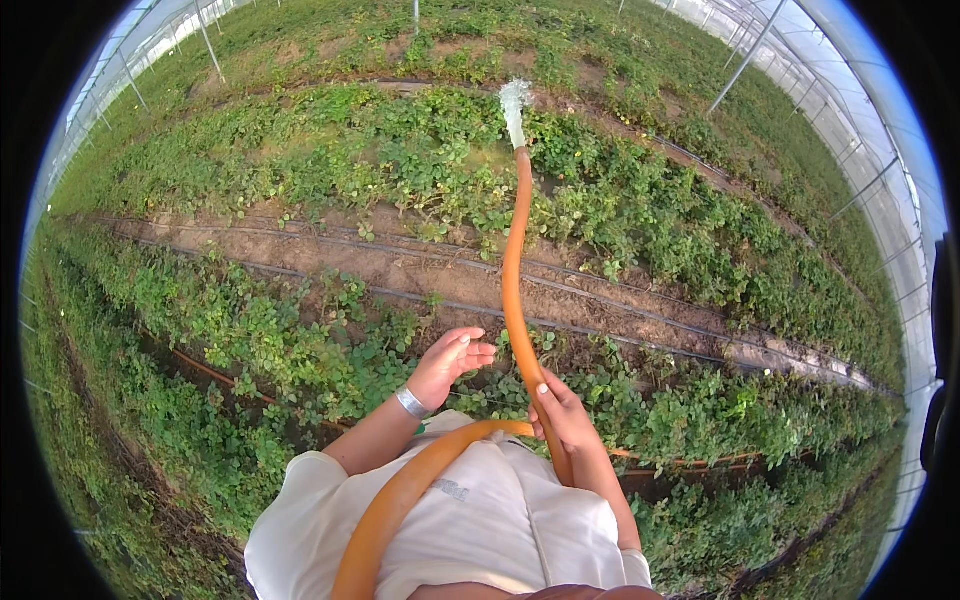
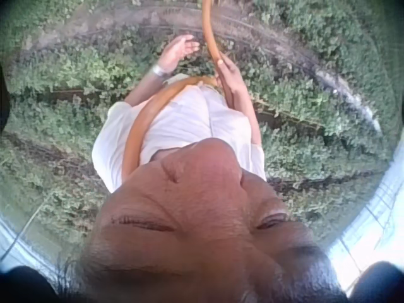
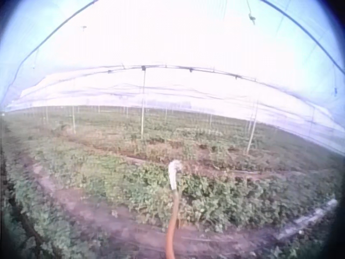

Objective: The person walks through a greenhouse while holding a hose and watering rows of green plants. The person moves along the rows, directing water onto the plants and soil.

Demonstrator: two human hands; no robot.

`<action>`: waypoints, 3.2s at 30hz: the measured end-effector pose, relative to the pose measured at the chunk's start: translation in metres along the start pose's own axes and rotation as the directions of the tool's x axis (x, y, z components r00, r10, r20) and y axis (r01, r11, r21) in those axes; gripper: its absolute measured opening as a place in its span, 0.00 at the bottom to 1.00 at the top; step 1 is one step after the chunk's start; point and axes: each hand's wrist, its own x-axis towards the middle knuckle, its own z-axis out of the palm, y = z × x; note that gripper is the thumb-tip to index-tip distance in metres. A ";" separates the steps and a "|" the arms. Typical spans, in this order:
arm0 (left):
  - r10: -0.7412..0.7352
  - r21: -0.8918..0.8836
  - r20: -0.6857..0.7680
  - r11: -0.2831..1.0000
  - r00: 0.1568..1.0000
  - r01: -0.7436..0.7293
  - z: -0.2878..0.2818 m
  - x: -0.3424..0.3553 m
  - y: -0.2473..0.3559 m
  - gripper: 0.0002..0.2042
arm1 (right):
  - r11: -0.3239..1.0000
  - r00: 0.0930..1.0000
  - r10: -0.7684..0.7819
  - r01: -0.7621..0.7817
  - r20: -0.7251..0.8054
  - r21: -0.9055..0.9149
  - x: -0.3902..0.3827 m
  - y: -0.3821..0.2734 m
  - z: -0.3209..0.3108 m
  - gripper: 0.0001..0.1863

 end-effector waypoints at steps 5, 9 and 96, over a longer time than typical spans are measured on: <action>-0.004 -0.015 -0.049 1.000 0.999 0.004 -0.019 -0.005 0.004 0.18 | 0.997 0.995 0.007 0.001 0.104 -0.073 0.015 -0.012 0.018 0.31; 0.031 -0.065 -0.061 0.997 0.998 -0.035 -0.034 -0.011 0.007 0.19 | 0.994 0.983 -0.003 0.023 0.183 -0.107 0.023 -0.021 0.035 0.30; -0.140 0.039 0.216 0.990 0.966 0.135 -0.002 0.055 -0.005 0.20 | 0.989 0.964 -0.130 0.143 -0.230 0.041 -0.023 0.011 -0.016 0.26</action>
